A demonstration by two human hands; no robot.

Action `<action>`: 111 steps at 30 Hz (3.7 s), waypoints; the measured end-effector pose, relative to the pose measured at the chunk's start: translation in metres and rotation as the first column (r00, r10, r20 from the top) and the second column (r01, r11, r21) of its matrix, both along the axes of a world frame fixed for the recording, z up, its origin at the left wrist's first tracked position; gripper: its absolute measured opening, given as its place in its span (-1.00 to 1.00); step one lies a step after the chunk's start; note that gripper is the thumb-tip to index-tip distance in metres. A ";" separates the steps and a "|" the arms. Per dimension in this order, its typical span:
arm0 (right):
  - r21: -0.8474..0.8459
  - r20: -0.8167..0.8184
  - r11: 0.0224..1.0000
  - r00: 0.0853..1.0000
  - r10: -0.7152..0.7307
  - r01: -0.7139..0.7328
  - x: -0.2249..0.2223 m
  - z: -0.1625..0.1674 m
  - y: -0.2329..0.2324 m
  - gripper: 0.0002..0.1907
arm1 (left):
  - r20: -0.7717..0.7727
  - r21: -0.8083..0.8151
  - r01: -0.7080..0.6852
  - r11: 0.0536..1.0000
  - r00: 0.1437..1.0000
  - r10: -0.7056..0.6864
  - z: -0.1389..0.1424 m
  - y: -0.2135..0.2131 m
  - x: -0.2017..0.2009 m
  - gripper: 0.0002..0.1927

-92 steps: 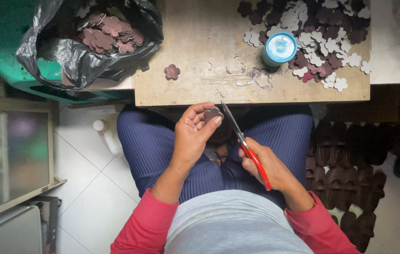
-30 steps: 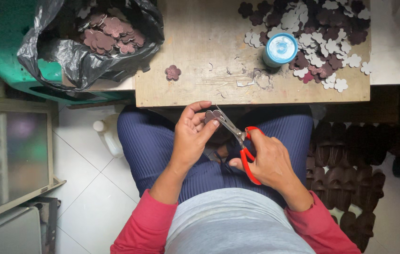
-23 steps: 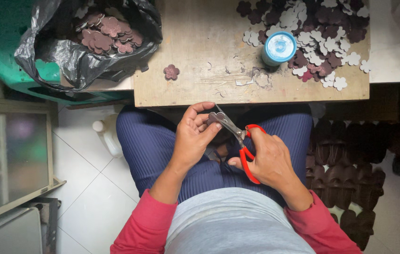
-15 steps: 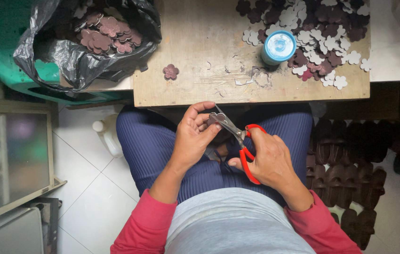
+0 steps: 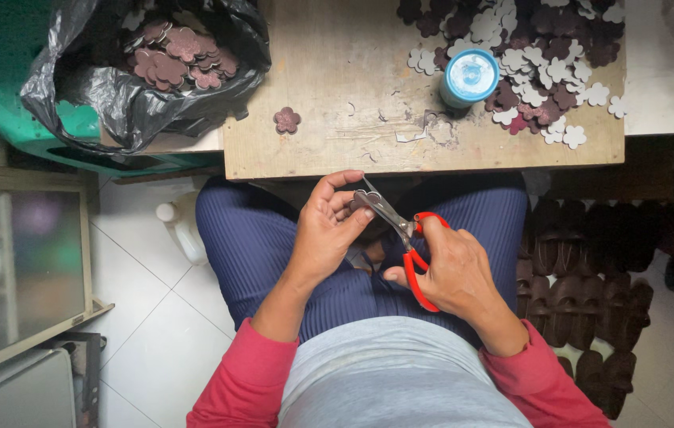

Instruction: The person sits on the floor and uses red-handled scissors to cut flower-shaped pieces from a sheet of material. They trim the edges of the cutouts and place the finished pieces into a plastic bag.

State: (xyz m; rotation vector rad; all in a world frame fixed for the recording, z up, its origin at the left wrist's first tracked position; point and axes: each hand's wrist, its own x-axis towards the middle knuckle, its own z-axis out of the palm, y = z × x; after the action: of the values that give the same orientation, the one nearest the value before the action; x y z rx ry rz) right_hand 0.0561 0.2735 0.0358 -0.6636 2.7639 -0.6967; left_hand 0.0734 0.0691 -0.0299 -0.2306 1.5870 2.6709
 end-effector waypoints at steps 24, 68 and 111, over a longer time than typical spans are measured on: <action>-0.031 0.153 0.998 0.986 0.066 -0.062 0.001 -0.014 0.012 -0.26 | 0.009 0.003 -0.013 1.000 1.000 0.013 -0.007 -0.006 0.000 -0.49; -0.519 0.633 0.847 0.718 0.290 0.115 -0.005 -0.058 0.018 -0.48 | 0.256 0.245 -0.347 0.906 0.924 0.285 -0.008 0.009 -0.010 -0.68; -0.510 0.516 0.860 0.809 0.284 0.023 -0.009 -0.024 0.002 -0.34 | 0.233 0.228 -0.303 0.925 0.940 0.250 0.010 0.017 -0.011 -0.77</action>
State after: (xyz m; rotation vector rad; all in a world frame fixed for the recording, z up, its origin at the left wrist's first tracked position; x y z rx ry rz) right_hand 0.0471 0.2758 0.0119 -0.5968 1.9558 -1.3440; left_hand 0.0628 0.0861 -0.0198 -0.7408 1.2082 2.9102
